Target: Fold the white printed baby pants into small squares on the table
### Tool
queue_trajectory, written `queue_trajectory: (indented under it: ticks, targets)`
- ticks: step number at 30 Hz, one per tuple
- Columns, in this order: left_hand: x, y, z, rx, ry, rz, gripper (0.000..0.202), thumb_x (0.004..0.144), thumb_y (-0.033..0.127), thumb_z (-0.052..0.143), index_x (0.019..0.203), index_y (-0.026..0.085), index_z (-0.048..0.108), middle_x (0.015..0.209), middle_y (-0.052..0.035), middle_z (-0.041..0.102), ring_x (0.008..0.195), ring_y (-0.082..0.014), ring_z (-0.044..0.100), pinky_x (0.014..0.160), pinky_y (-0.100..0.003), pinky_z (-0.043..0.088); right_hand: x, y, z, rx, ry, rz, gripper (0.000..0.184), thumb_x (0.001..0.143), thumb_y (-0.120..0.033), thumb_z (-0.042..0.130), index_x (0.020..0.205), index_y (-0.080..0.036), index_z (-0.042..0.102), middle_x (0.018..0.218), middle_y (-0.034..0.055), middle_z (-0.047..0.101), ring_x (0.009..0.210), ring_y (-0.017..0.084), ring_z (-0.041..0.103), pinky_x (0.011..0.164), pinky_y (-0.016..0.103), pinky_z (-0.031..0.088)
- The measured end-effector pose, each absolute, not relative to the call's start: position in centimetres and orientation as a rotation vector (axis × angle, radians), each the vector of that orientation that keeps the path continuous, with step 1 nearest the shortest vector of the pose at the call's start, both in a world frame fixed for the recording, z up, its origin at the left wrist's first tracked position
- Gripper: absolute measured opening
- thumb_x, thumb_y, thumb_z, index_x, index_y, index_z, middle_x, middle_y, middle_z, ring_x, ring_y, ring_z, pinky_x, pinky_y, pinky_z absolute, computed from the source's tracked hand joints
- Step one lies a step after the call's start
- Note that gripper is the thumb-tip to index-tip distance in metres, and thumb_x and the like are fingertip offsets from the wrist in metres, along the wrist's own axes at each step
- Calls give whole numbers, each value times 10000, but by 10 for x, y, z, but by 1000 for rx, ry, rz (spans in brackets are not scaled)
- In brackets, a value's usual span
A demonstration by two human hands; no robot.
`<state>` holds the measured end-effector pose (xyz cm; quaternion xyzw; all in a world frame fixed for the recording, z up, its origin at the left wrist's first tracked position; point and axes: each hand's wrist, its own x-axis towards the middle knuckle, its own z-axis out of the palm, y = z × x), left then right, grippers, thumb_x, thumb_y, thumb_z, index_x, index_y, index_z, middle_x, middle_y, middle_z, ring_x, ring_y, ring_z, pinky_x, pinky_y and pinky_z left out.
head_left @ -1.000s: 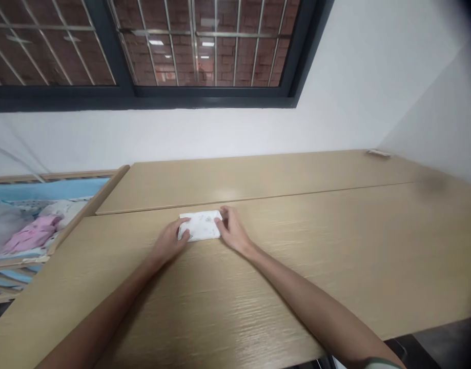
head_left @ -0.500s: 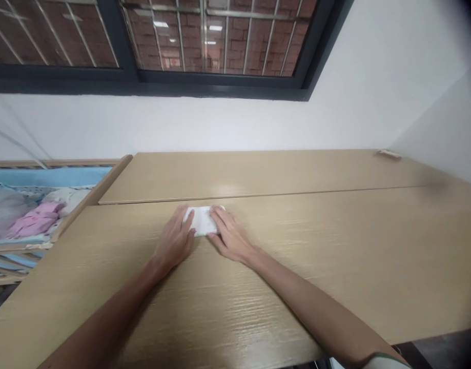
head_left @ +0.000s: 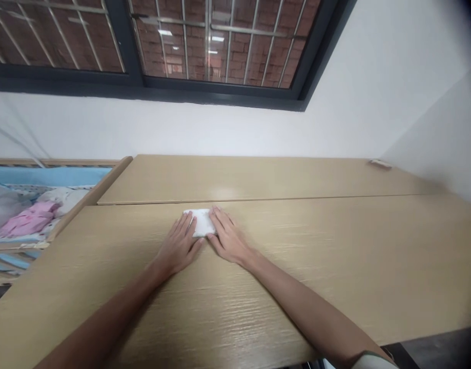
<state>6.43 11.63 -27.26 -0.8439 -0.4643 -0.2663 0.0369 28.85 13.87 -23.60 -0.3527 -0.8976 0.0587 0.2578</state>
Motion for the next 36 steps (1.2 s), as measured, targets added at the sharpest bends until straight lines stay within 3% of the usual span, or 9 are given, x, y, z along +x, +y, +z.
queue_trajectory:
  ticks: [3,6,9,13,18,21,24,31,36]
  targets:
    - [70,117,-267,-2658,-1334,-758,767,1027,479,394,1594,80,65,1642,-223,187,1538,-341,103,1230,-563,205,281,138,-230,-843,-2488,80,625,1055,-351,350,1609,-119,178,1664,145,161,1553,261,63,1255,520,153]
    - [74,118,-267,-2725,-1322,-726,714,1046,455,340,1597,97,61,1638,-205,220,1538,-318,122,1226,-535,237,277,141,-232,-837,-2547,120,594,1060,-329,328,1609,-148,189,1661,113,195,1549,236,104,1253,497,177]
    - [73,117,-273,-2701,-1360,-720,781,1031,512,373,1599,100,28,1644,-217,186,1533,-343,131,1212,-555,260,279,144,-240,-968,-2542,180,589,1067,-400,327,1597,-157,242,1640,111,262,1541,229,157,1255,485,178]
    - [70,111,-282,-2591,-1484,-751,849,1015,558,393,1597,88,-8,1648,-244,117,1526,-371,140,1198,-573,282,289,142,-248,-1171,-2465,241,712,1051,-532,321,1592,-79,229,1641,169,224,1542,261,147,1259,476,167]
    - [66,113,-281,-2552,-1469,-824,815,1010,533,430,1596,99,69,1642,-237,160,1523,-376,150,1185,-600,297,299,138,-245,-1227,-2402,294,838,1023,-600,344,1603,-39,119,1653,214,122,1548,297,73,1246,505,194]
    - [59,118,-277,-2594,-1366,-898,683,1001,484,486,1569,190,244,1607,-164,326,1502,-332,264,1186,-563,329,301,137,-241,-1095,-2397,235,805,1015,-526,420,1608,-72,119,1666,188,86,1551,296,56,1244,512,187]
    - [53,123,-277,-2615,-1345,-935,600,989,456,520,1513,217,349,1527,-131,470,1431,-288,417,1157,-507,401,301,137,-240,-990,-2455,280,750,987,-434,492,1599,-126,189,1649,159,220,1536,291,163,1228,504,224]
    - [58,128,-280,-2578,-1394,-1054,410,984,316,484,1369,177,501,1458,-143,543,1358,-287,502,1141,-513,407,292,143,-239,-1057,-2376,264,649,844,-199,557,1467,-116,394,1452,179,521,1364,309,444,1124,498,329]
    - [62,121,-257,-2555,-1463,-1164,301,1005,271,415,1208,188,622,1287,-119,669,1209,-280,603,1132,-516,378,290,136,-234,-986,-2178,175,355,930,-258,531,1271,-163,523,1173,141,669,1062,291,603,1004,520,395]
